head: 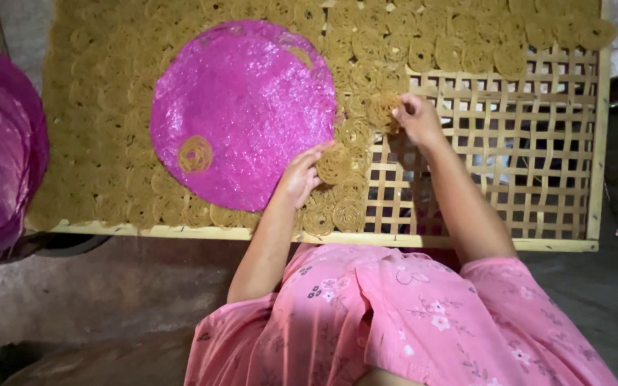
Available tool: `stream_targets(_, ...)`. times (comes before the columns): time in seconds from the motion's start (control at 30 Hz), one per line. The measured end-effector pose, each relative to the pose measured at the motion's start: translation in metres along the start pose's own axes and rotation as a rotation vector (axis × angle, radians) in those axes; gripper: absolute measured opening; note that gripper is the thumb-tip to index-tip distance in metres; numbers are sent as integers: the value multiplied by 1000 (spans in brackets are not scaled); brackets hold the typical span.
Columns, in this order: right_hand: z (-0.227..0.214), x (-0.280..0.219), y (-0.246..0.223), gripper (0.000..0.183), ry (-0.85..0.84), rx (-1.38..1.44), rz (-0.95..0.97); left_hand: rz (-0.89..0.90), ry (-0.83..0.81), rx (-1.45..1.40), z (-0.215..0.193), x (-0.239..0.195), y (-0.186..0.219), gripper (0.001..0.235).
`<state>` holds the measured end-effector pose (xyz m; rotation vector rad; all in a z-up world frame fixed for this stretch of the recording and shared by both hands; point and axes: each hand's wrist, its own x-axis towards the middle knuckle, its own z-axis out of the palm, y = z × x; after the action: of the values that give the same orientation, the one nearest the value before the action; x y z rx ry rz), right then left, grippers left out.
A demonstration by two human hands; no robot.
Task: The person arranges small, pre-formed dough rosettes from a wooden lattice tray onto pink circular mats. They place the rosettes one by one, then lift and stack the completed mats.
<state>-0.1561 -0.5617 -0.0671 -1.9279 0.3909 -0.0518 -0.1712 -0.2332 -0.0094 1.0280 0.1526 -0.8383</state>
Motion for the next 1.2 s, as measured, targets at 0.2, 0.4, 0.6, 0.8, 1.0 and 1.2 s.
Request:
stream_targets(0.2,3,1,2,33,206,-478,-319,14,-15,3,9,-13,1,42)
stream_targets(0.4,10,-35,-59,47,270,-666,-444,11,-24,-127,28,-2,4,47)
stream_targets(0.6,39,-103,-57,37,-291,686,456,84,27,396,42,-13,7,46)
stream_targets(0.8,-7,-71,-19,34,62,330,299,662,794,1358,-71,-57,76,48)
stream_targets(1.0,8,-62,1,31,20,151,55,303,967,1421,-151,-69,97,47)
stream_targets(1.2,15,-83,-34,34,178,-359,-309,336,1034,1654,-162,-66,89,23)
